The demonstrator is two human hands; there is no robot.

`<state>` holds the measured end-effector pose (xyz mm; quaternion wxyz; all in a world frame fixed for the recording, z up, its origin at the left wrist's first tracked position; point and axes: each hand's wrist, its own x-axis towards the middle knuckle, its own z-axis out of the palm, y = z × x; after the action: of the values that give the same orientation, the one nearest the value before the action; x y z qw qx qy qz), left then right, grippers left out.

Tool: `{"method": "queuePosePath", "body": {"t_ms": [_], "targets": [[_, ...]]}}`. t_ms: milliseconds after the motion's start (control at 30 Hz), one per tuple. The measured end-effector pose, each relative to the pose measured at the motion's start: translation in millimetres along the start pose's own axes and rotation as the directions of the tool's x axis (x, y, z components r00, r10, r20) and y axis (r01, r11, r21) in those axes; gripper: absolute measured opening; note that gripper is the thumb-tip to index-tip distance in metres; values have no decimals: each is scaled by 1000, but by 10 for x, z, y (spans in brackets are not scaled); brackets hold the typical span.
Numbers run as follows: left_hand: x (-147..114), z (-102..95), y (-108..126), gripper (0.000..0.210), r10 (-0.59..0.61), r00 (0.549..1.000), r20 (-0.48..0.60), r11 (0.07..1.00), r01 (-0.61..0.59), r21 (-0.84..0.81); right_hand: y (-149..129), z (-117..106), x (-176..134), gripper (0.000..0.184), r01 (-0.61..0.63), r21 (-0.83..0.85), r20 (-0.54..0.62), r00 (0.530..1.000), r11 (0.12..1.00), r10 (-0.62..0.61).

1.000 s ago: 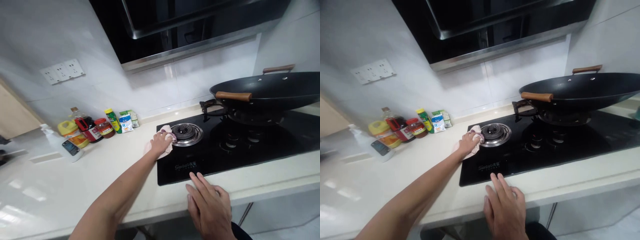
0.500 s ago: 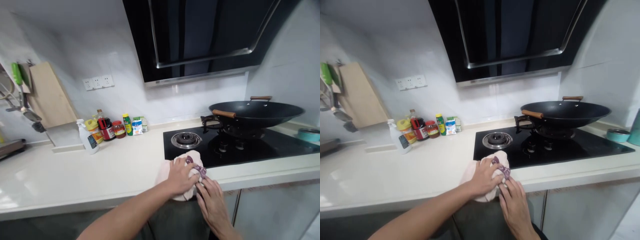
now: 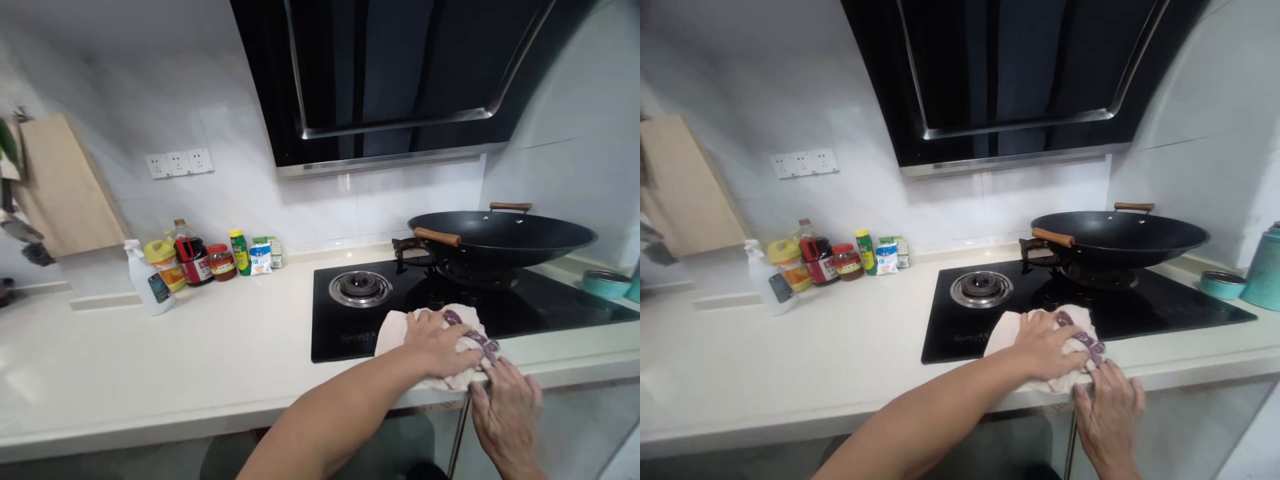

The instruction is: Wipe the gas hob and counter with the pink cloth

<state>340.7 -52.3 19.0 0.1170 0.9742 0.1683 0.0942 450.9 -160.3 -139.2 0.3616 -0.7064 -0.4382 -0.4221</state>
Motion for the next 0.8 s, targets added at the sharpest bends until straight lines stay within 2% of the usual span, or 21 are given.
{"method": "queuePosePath", "body": {"t_ms": [133, 267, 367, 567, 667, 800], "targets": [[109, 45, 59, 71, -33, 999, 17, 999, 33, -5, -61, -32, -43, 47, -36, 22, -91, 995, 999, 38], [-75, 32, 35, 71, -44, 999, -16, 998, 43, -35, -87, -41, -49, 46, -47, 49, -96, 994, 998, 51], [-286, -44, -66, 71, -29, 999, -15, 998, 28, -60, -73, -27, -40, 48, -24, 42, -93, 995, 999, 28], [-822, -328, -485, 68, -34, 999, -19, 998, 33, -51, -111, -60, -10, 45, -36, 73, -114, 993, 997, 44], [-1125, -440, -772, 67, -59, 996, -65, 998, 57, -32, -138, -102, 8, 46, -45, 85, -94, 994, 995, 53], [-1493, -555, -1190, 61, -144, 978, -150, 989, 148, 12, -151, -116, 13, 46, -16, 41, -86, 996, 999, 20]]}}
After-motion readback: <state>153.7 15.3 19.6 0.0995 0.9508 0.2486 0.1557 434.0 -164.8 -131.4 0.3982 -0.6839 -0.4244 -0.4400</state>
